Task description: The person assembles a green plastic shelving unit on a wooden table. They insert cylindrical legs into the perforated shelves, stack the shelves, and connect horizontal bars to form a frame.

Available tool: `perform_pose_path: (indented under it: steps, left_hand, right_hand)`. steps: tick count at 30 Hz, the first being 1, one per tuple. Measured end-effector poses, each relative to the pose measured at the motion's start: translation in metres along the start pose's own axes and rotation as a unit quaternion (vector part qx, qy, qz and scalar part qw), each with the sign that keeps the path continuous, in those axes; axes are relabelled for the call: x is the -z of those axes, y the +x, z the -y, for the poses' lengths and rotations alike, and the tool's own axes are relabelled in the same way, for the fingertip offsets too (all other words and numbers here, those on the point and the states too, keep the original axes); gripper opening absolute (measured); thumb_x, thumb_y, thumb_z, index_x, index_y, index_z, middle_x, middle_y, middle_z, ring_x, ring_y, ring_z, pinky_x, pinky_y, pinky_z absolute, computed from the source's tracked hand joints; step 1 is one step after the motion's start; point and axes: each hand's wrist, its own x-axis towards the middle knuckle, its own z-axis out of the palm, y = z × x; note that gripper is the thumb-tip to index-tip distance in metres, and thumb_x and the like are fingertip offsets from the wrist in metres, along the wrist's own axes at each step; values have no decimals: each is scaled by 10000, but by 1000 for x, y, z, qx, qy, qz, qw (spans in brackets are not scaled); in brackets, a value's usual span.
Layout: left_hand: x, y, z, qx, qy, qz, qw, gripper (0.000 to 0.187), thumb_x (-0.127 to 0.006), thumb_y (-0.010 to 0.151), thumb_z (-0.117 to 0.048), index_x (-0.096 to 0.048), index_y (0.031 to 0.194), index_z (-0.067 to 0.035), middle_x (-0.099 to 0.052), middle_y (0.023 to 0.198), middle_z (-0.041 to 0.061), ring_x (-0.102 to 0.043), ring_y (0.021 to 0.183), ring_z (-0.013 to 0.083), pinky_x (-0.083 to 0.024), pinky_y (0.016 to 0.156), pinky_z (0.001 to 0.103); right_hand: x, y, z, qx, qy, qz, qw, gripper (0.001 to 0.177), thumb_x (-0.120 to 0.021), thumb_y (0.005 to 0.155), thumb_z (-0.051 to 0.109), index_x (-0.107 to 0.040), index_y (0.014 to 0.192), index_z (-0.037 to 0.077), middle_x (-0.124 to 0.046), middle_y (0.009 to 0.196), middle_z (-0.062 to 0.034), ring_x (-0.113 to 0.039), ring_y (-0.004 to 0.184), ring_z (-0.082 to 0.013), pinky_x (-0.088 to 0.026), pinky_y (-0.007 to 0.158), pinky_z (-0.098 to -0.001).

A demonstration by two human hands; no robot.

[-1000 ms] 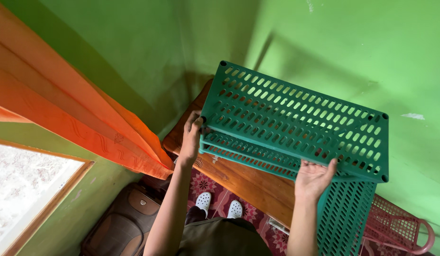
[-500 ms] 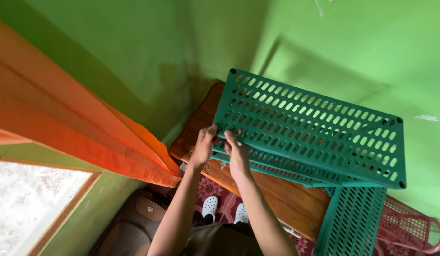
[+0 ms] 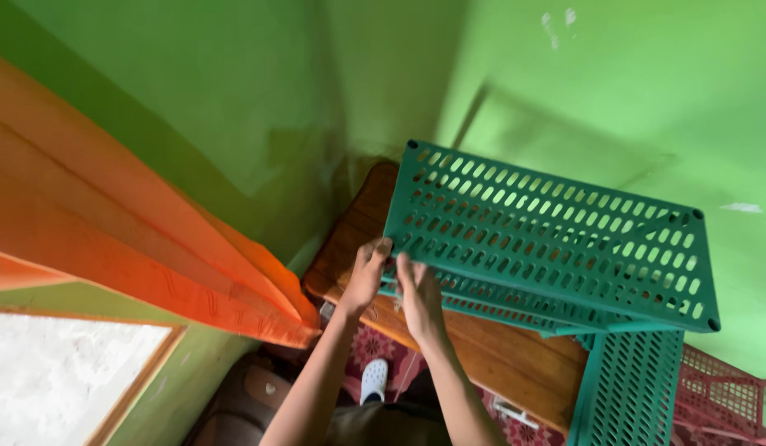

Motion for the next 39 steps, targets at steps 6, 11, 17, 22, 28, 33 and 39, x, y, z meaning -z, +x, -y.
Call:
perform_pose_path:
  steps: [6, 11, 17, 22, 28, 33, 39]
  left_hand:
    - [-12, 1, -37, -43, -11, -38, 998, 288, -577, 963, -339, -505, 1075, -83, -527, 831, 18, -479, 725, 117, -405, 618, 257]
    - [-19, 35, -69, -32, 19, -75, 996, 351, -506, 979, -364, -467, 1234, -126, -555, 1086, 90, -554, 984, 180, -466, 833, 349]
    - [-16, 104, -78, -87, 57, -40, 994, 519, -427, 1039, -437, -505, 1399, -72, -528, 1426, 142, -460, 1357, 240, -342, 1154, 399]
    - [-8, 143, -66, -34, 76, -3, 997, 605, -378, 1028, -485, -524, 1435, -62, -549, 1470, 136, -478, 1365, 237, -333, 1162, 406]
    - [-3, 160, -55, 31, 74, 68, 994, 701, -387, 995, -580, -565, 1412, -45, -598, 1409, 167, -549, 1268, 279, -385, 1118, 418]
    - [-6, 162, -52, 14, 61, 58, 996, 702, -414, 967, -594, -537, 1410, -63, -586, 1369, 133, -545, 1238, 257, -405, 1087, 423]
    - [-5, 161, -56, 22, 64, 77, 995, 630, -412, 1023, -583, -605, 1195, -8, -583, 1074, 136, -540, 992, 241, -462, 928, 414]
  right_hand:
    - [39, -20, 91, 5, -282, 143, 949, 420, -526, 1005, 488, -666, 872, 115, -624, 632, -16, -577, 527, -91, -529, 529, -251]
    - [64, 31, 142, 168, -380, 65, 907, 360, -516, 1019, 416, -688, 992, 100, -681, 747, -32, -607, 598, -169, -516, 540, -302]
    - [79, 139, 151, 407, -458, 31, 790, 400, -551, 1045, 367, -645, 1186, 5, -690, 996, -125, -670, 986, -272, -559, 851, -408]
    - [79, 214, 142, 208, -571, 113, 786, 616, -397, 1045, 572, -648, 1099, 11, -682, 1026, -167, -672, 999, -342, -531, 917, -478]
    - [81, 235, 149, 12, -585, 247, 773, 879, -182, 987, 741, -692, 904, 29, -672, 750, -210, -723, 865, -363, -538, 869, -504]
    - [79, 237, 154, 14, -574, 270, 773, 859, -220, 988, 742, -667, 817, 29, -621, 678, -197, -693, 753, -356, -544, 793, -502]
    - [79, 237, 151, 38, -566, 286, 773, 862, -226, 988, 731, -660, 742, 28, -607, 612, -192, -681, 683, -336, -542, 783, -471]
